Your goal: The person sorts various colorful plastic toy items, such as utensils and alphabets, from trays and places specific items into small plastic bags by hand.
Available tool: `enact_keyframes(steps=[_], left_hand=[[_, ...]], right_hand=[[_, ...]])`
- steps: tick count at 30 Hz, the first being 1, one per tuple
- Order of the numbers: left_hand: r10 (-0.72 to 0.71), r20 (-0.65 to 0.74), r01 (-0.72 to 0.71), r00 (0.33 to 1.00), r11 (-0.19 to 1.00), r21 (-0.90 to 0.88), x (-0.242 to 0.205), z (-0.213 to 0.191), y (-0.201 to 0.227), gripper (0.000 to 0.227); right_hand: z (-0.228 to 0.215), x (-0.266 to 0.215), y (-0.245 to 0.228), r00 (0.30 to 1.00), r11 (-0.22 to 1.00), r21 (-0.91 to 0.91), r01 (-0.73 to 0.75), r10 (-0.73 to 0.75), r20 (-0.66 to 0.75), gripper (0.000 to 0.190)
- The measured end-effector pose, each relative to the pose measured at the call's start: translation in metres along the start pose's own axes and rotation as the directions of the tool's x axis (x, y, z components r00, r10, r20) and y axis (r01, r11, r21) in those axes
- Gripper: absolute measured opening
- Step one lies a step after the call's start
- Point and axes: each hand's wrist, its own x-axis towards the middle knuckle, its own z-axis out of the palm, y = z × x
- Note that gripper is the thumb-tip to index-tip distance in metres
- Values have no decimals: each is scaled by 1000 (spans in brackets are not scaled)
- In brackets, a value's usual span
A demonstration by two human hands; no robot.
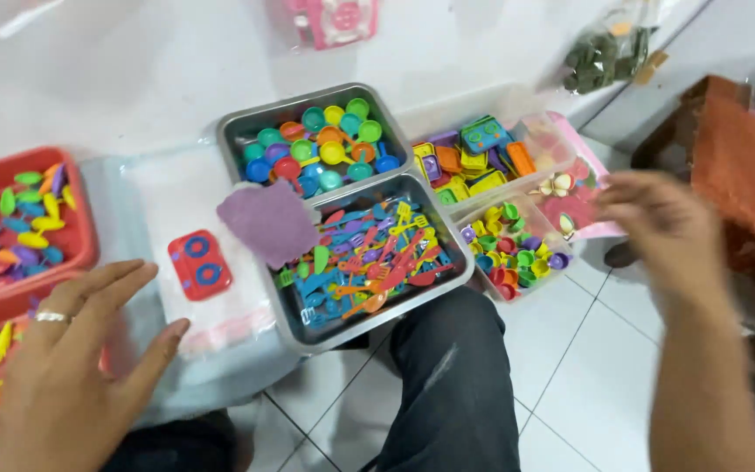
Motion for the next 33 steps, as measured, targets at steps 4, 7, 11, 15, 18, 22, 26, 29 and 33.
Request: enact_keyframes(steps=[4,7,11,15,18,22,26,29,33], left_hand=[[-187,136,174,973,979,104,15,30,-34,50],[-231,115,234,966,972,-14,29,35,-43,42],[-165,27,167,986,980,-109,38,46,-47,33],[-31,172,32,985,999,-4,66,68,-25,40],[137,298,-167,945,983,76,72,99,-30,58],[285,412,-395,866,894,213,75,144,-53,52],[326,407,-423,853,888,177,81,156,-63,39],[397,289,-426,871,904,42,79,164,-71,20],[-37,257,32,966,999,24,69,171,-83,12]], right_hand=[[42,-6,91,966,911,-325,-253,222,-130,26],[81,-3,72,978,925,-372,-73,-6,-208,17],[175,31,-21,991,938,-322,129,-116,61,30],[263,55,-62,844,876,-193,442,-334,419,45],[300,52,-73,745,815,-264,516,-275,608,56],[262,40,-65,781,835,-175,522,-386,490,63],[164,24,33,961,970,31,243,-245,131,38],[101,9,155,982,992,-54,-112,102,-159,25],[60,5,253,918,776,-492,-394,302,-257,22]])
